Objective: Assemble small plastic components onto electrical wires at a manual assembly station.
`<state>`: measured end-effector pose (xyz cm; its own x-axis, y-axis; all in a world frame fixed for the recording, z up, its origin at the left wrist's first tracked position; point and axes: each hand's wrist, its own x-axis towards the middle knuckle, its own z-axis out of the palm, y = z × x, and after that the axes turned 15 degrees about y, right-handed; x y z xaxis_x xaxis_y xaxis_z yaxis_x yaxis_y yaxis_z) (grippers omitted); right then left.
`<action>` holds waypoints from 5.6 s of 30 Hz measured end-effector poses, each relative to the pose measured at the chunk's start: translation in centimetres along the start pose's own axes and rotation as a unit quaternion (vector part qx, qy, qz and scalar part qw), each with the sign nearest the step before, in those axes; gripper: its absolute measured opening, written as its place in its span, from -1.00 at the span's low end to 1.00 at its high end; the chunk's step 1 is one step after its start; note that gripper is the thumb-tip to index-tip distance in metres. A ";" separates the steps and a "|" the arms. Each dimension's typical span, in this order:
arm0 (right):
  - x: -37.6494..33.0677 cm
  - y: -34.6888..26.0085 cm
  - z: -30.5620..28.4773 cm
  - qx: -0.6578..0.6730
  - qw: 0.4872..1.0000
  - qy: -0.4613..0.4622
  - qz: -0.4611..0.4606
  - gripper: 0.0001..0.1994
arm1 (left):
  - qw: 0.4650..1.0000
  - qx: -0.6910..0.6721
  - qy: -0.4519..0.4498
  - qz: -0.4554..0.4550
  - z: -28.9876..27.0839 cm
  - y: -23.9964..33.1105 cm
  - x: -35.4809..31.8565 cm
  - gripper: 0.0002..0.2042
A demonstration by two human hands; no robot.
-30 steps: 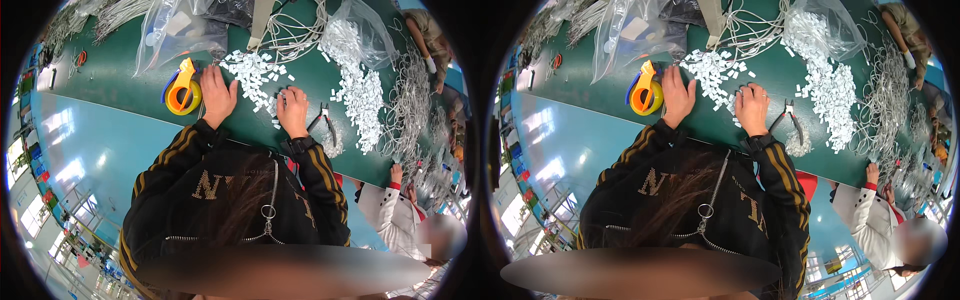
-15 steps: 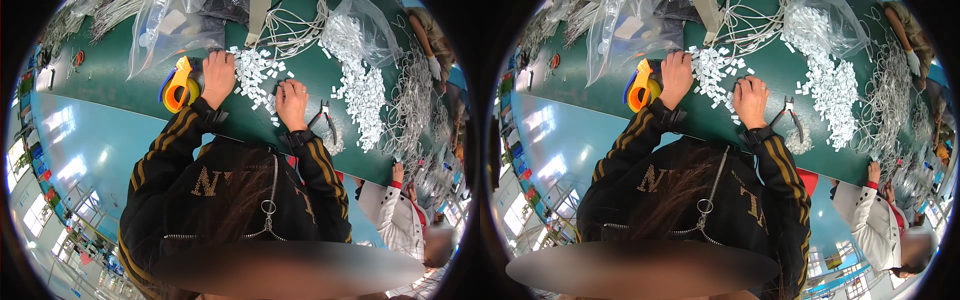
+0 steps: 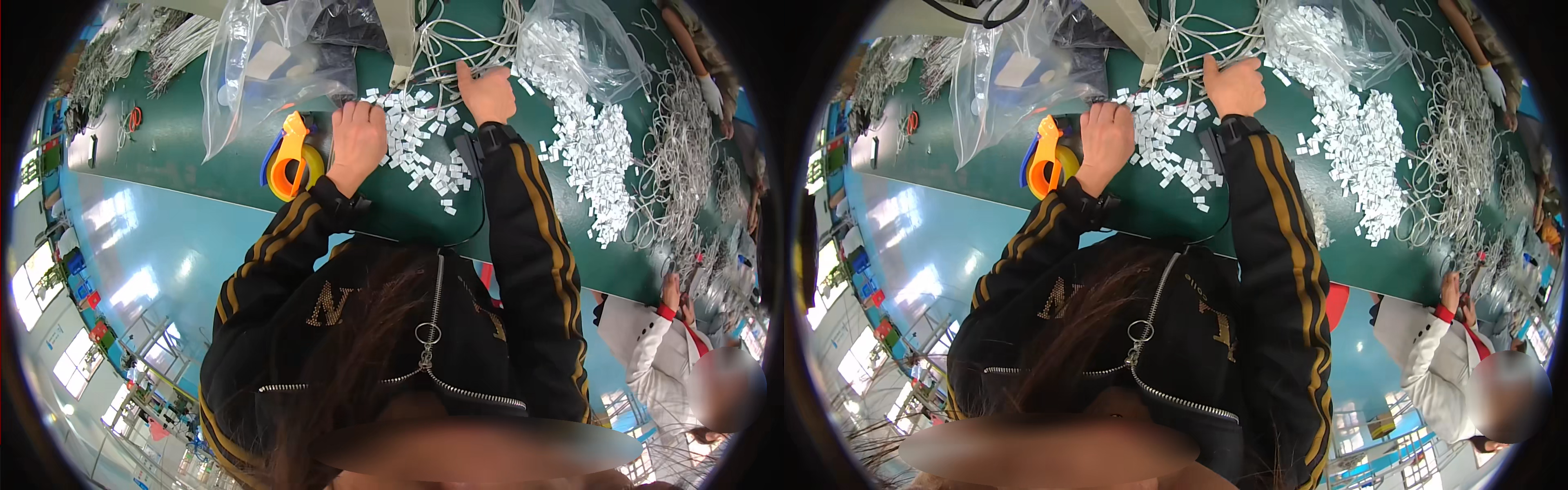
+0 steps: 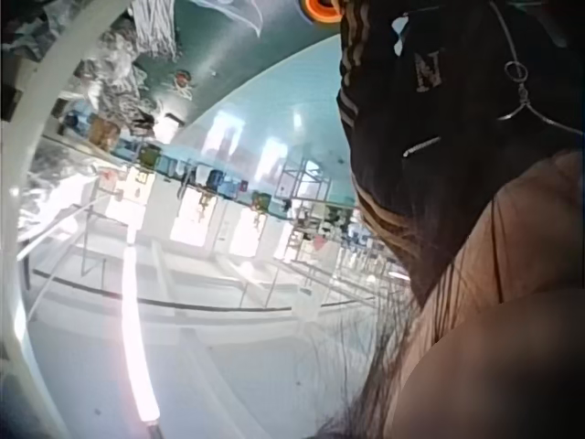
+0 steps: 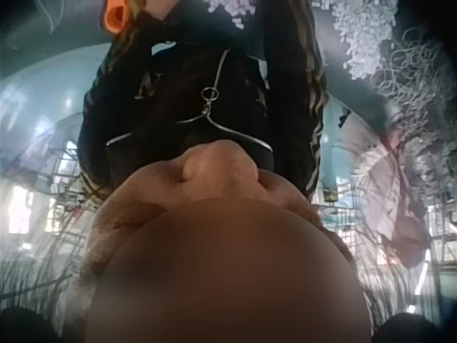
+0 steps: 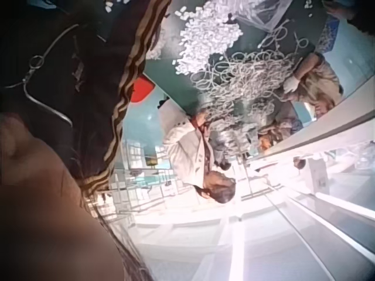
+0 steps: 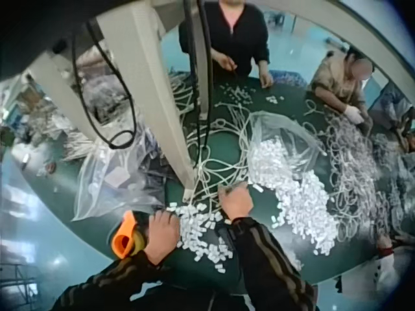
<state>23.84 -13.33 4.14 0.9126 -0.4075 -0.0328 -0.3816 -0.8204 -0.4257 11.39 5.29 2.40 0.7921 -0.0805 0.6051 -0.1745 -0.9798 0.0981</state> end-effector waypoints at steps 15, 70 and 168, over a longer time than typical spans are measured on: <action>1.5 -0.8 2.4 -0.008 0.995 0.079 0.060 -0.36 | 0.998 -0.057 0.005 -0.025 -1.0 0.7 -0.1 -0.92; 4.4 0.7 0.4 0.604 0.686 -0.278 0.295 -0.86 | 0.897 -0.380 -0.208 0.090 -1.7 4.0 0.8 -0.35; -13.1 7.3 0.8 0.182 0.807 -0.002 -0.561 -0.84 | 0.908 -0.375 -0.014 -0.186 -2.5 4.3 -6.5 -0.44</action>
<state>9.21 -13.61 0.77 0.6545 0.5137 0.5548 0.7539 -0.4997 -0.4267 4.00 2.06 0.88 0.8905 0.2163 0.4002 -0.2320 -0.5408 0.8085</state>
